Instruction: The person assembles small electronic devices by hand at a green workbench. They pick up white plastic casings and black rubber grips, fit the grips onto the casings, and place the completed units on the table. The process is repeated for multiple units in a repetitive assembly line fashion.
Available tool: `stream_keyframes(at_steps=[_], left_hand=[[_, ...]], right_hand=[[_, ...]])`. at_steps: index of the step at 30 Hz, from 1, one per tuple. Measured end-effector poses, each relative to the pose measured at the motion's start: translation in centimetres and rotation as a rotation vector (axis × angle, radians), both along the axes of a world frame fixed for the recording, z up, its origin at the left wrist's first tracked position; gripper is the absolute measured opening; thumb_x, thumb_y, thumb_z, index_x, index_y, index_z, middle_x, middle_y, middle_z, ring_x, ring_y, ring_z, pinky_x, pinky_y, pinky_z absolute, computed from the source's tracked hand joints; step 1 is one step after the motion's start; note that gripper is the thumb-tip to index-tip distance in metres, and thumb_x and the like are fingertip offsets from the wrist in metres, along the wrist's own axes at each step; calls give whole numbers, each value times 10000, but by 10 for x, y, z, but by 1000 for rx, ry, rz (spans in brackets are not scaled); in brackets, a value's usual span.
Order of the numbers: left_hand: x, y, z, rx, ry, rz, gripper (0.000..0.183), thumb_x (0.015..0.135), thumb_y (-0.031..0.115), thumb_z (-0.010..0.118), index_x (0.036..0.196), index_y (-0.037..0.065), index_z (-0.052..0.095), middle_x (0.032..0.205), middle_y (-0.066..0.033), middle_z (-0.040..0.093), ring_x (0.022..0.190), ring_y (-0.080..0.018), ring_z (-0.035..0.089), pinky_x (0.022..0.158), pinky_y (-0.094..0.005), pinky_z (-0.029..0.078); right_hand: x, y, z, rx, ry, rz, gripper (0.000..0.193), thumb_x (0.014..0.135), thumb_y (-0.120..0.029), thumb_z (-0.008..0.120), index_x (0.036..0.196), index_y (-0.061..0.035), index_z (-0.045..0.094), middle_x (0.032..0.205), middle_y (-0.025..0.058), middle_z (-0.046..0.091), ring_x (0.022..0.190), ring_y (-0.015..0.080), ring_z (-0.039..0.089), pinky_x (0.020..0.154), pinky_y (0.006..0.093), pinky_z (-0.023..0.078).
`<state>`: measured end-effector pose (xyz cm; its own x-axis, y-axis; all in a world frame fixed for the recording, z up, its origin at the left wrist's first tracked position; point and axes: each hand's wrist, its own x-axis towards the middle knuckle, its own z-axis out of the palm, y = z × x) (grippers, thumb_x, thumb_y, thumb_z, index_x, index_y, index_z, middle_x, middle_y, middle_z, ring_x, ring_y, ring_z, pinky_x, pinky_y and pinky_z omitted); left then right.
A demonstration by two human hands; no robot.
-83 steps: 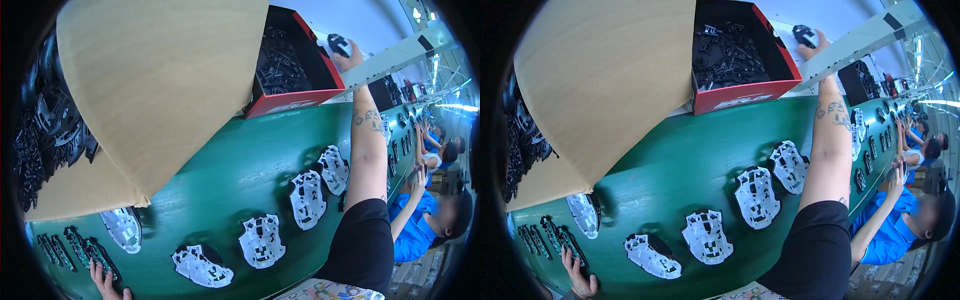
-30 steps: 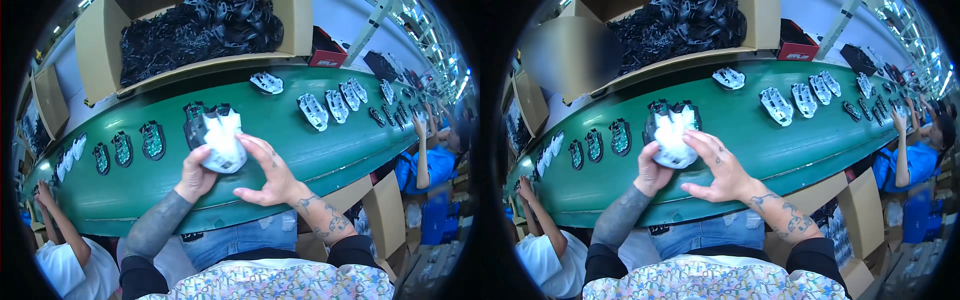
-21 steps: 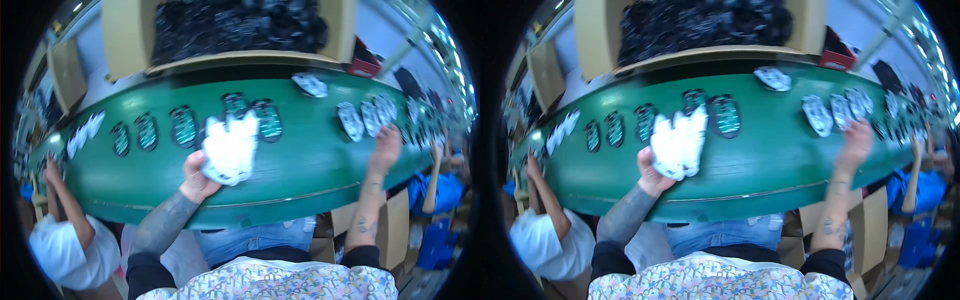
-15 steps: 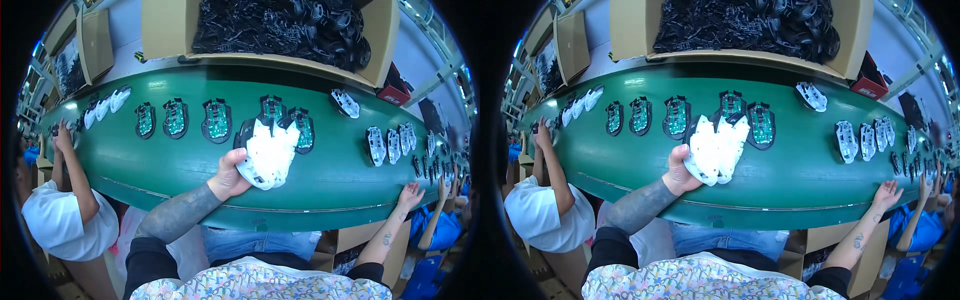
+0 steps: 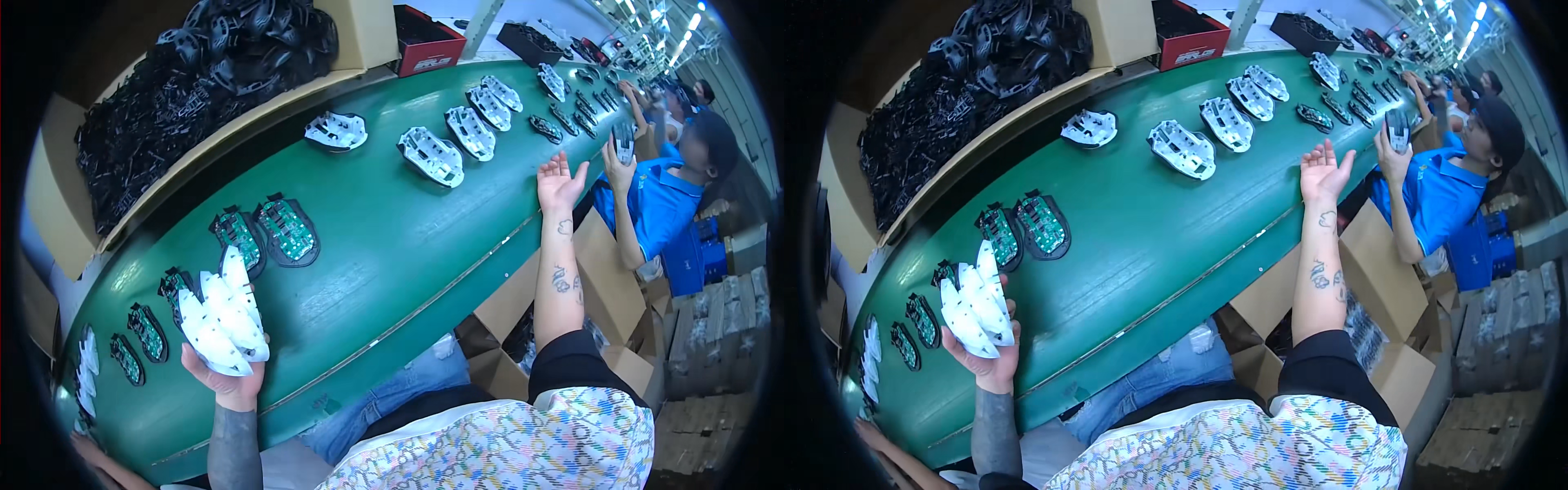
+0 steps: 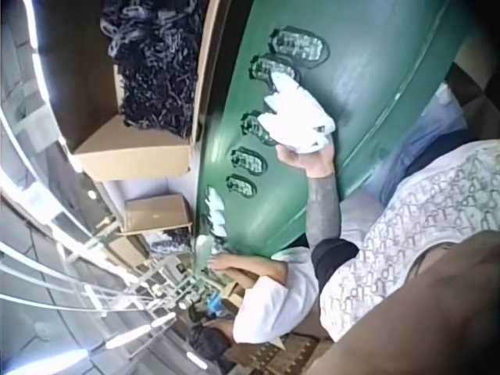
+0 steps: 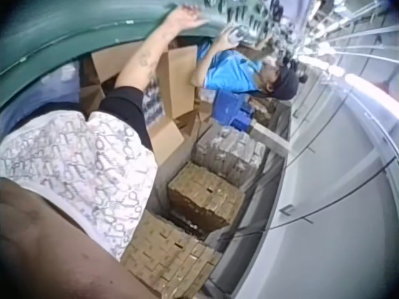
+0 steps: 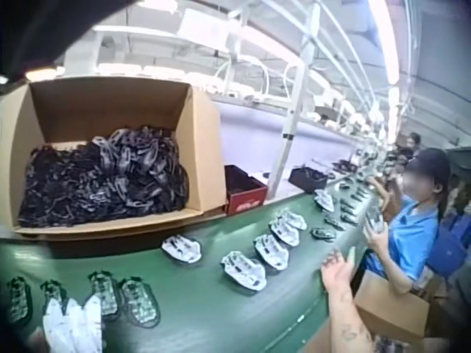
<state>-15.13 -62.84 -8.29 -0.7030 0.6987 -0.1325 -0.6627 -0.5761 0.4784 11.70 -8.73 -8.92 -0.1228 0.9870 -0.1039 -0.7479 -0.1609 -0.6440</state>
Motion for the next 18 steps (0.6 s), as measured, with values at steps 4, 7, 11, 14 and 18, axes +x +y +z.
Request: stream_keyframes(at_steps=[4, 7, 11, 14, 18], left_hand=[[-2, -4, 2, -17, 48, -5, 966, 774, 565, 668, 1518, 159, 205, 1451, -223, 350, 987, -290, 539, 703, -365, 545], [-6, -6, 3, -5, 64, -6, 966, 775, 550, 679, 1519, 160, 201, 1447, -222, 354, 995, -286, 539, 703, -361, 545], [-10, -10, 0, 11, 67, 12, 949, 780, 539, 683, 1516, 172, 209, 1452, -220, 350, 1012, -281, 532, 713, -358, 546], [-10, -7, 2, -32, 69, 2, 945, 782, 541, 681, 1515, 176, 210, 1457, -222, 344, 1008, -279, 533, 709, -358, 545], [-8, -8, 1, -40, 67, -19, 942, 786, 545, 676, 1515, 171, 211, 1459, -229, 343, 1010, -283, 539, 706, -362, 545]], right_hand=[[-2, -5, -6, 9, -55, -72, 473, 924, -460, 567, 1084, -15, 555, 920, 70, 522, 758, 159, 499, 730, 331, 454], [2, -21, -16, 32, -207, -177, 222, 925, -210, 588, 1068, -43, 553, 858, 40, 549, 727, 115, 513, 635, 271, 452], [6, -67, -15, 201, -531, -405, 217, 900, -125, 608, 1081, -23, 545, 907, 43, 573, 765, 101, 533, 658, 262, 465], [17, -63, -20, 200, -607, -474, 227, 898, -115, 608, 1092, -17, 544, 932, 48, 584, 809, 111, 550, 689, 260, 477], [29, -39, -25, 219, -806, -359, 277, 899, -152, 636, 1122, -5, 562, 1023, 74, 611, 910, 127, 569, 756, 260, 474]])
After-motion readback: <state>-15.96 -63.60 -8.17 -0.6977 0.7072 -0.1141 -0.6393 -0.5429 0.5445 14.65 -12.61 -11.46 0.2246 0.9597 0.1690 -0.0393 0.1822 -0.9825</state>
